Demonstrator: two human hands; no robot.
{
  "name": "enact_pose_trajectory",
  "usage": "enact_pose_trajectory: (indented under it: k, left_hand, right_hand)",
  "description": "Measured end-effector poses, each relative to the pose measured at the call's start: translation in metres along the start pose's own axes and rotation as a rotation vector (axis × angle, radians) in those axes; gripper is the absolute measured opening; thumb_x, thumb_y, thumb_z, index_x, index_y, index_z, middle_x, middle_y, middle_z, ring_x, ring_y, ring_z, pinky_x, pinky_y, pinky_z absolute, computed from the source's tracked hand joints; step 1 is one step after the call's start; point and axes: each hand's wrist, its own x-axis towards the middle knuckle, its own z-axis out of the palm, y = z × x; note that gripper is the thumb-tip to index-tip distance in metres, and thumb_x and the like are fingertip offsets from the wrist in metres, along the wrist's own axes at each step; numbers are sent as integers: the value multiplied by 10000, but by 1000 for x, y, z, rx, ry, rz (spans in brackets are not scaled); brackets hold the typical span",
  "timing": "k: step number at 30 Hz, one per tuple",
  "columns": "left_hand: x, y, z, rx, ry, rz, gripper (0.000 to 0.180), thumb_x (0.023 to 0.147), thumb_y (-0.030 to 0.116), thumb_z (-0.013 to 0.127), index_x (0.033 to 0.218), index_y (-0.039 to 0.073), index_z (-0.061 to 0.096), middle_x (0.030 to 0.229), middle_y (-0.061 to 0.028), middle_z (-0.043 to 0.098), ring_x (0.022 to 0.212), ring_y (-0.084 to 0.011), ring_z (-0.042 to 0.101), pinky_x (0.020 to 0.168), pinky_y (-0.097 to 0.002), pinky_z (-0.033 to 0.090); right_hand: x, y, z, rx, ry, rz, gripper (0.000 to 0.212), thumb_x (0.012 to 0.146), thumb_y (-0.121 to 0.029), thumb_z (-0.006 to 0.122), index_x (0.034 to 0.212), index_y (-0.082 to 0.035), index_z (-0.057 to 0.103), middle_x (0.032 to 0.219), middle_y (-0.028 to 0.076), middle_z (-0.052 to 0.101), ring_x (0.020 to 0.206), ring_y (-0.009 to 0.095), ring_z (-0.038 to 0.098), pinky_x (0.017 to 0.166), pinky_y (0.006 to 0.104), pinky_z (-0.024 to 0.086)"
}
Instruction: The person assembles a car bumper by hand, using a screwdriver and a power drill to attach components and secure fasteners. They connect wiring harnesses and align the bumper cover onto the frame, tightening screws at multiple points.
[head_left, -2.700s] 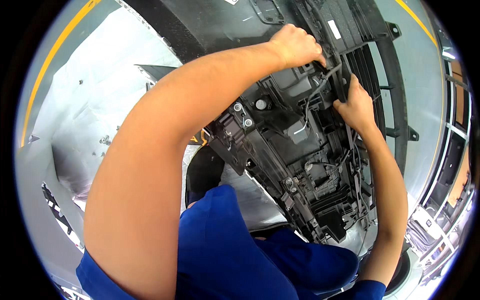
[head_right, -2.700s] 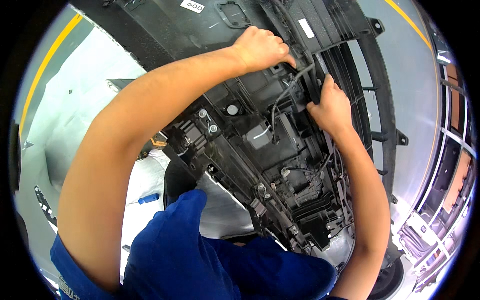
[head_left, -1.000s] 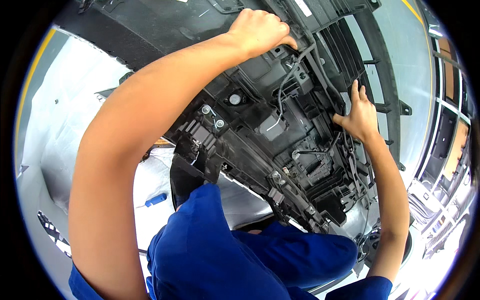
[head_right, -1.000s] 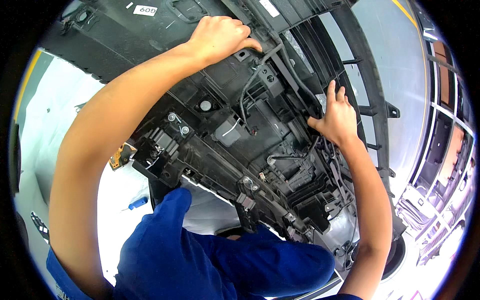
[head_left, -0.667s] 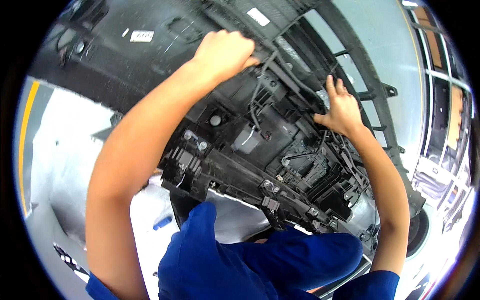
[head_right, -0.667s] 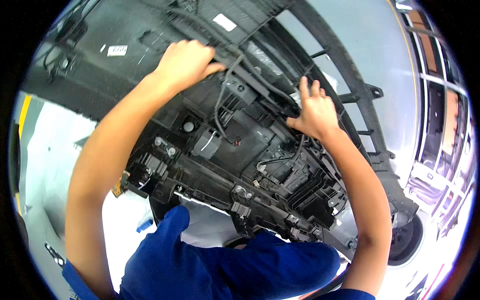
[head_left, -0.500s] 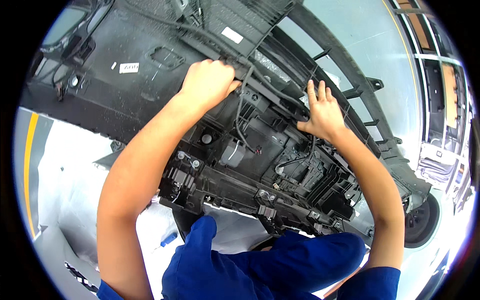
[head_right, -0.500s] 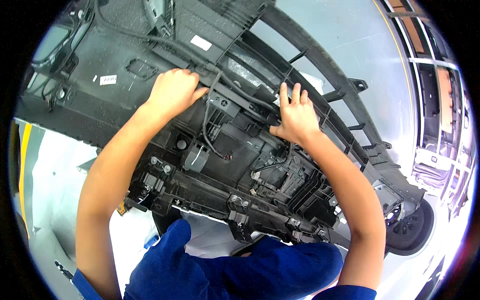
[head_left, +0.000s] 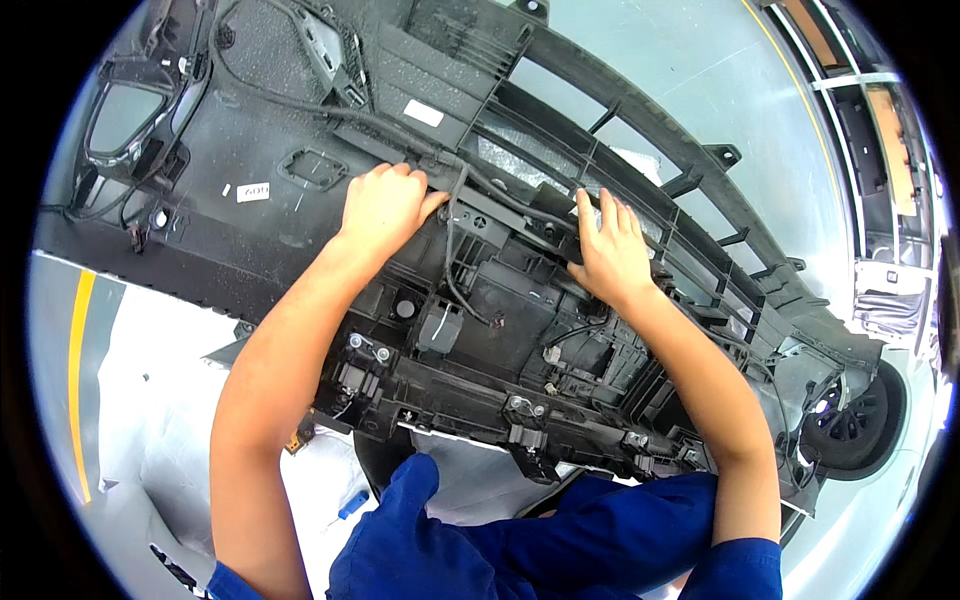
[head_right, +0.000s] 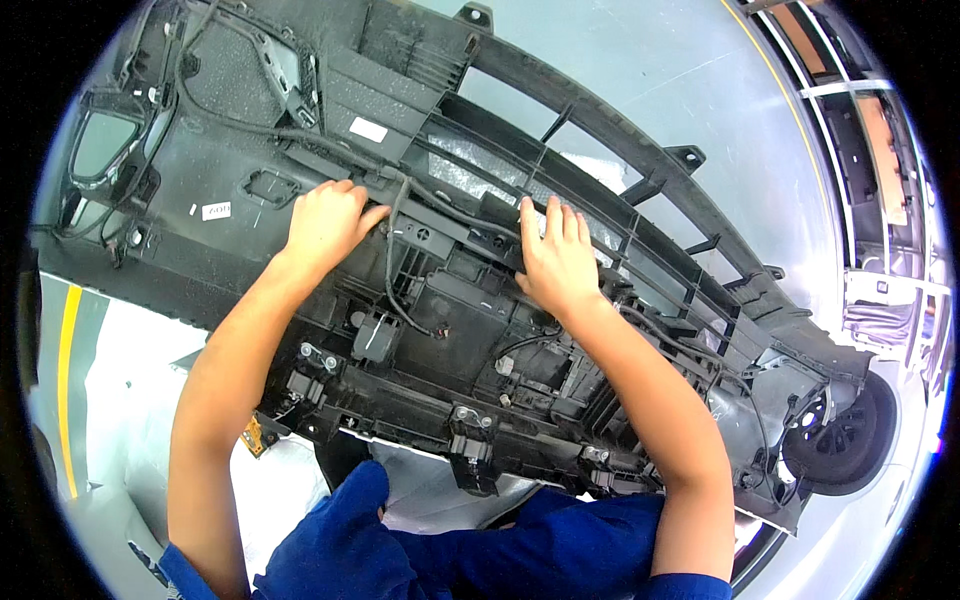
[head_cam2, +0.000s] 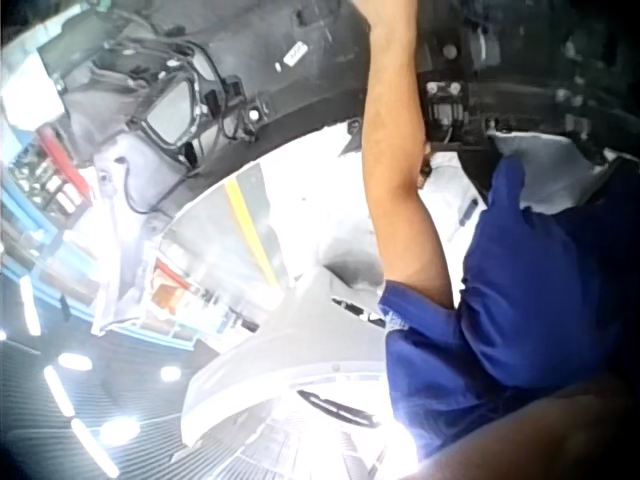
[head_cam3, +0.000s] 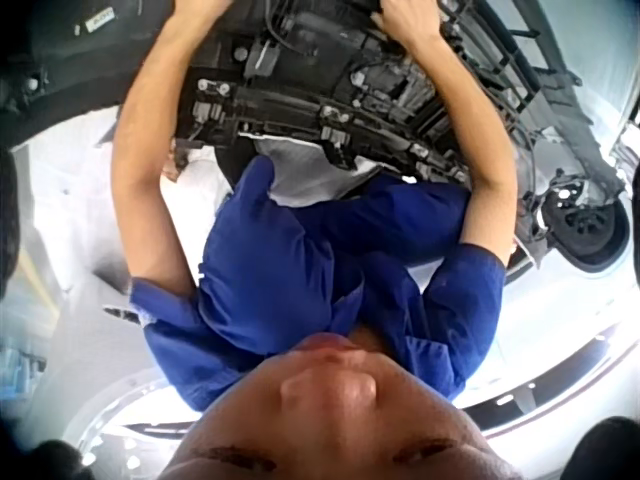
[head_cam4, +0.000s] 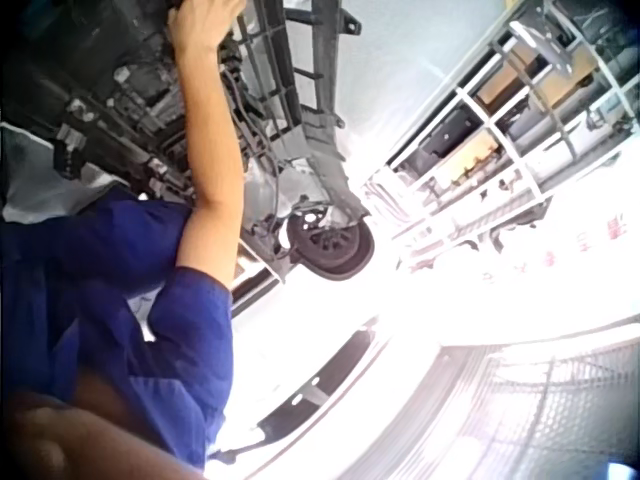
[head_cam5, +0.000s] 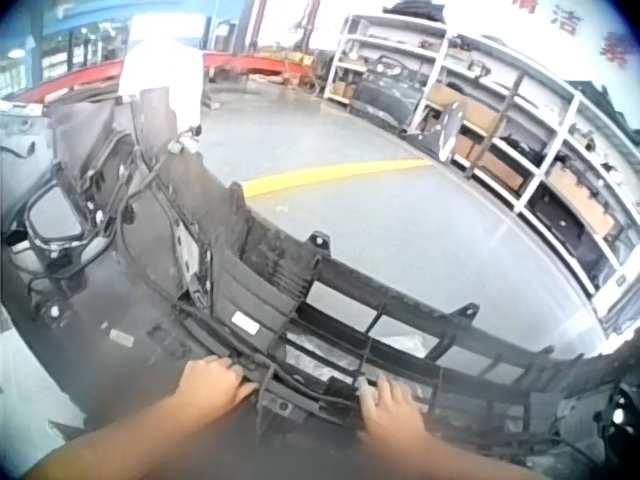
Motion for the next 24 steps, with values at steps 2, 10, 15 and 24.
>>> enact_pose_trajectory:
  k: [2,10,15,24]
  left_hand:
    - [0,4,-2,-13,-25,-19,401,889,410,760,777,27,724,828,-133,701,849,-344,716,691,-463,597]
    - [-13,6,1,-84,-149,-2,340,1017,301,621,1021,-24,718,1045,-197,665,1035,-377,621,954,-456,518]
    - [-13,7,-6,-71,-205,9,349,1028,296,600,1081,-37,689,1110,-209,641,1069,-383,609,959,-479,512]
    - [-9,4,-8,-53,-269,-10,392,1018,328,605,1074,-58,651,1123,-241,644,1099,-415,611,950,-505,507]
  right_hand:
    - [-1,5,2,47,0,13,1154,711,-338,896,1591,28,246,1522,345,404,1399,484,437,1193,510,362]
    - [5,8,-2,-53,34,-61,1109,732,-420,868,1559,77,322,1567,360,351,1496,479,325,1241,576,252]
    - [10,15,1,-21,-36,-99,1086,744,-421,863,1535,112,343,1517,356,425,1390,469,474,1197,539,353]
    - [18,32,-3,145,-104,-161,1027,742,-298,839,1522,138,332,1299,284,592,1101,419,664,966,446,566]
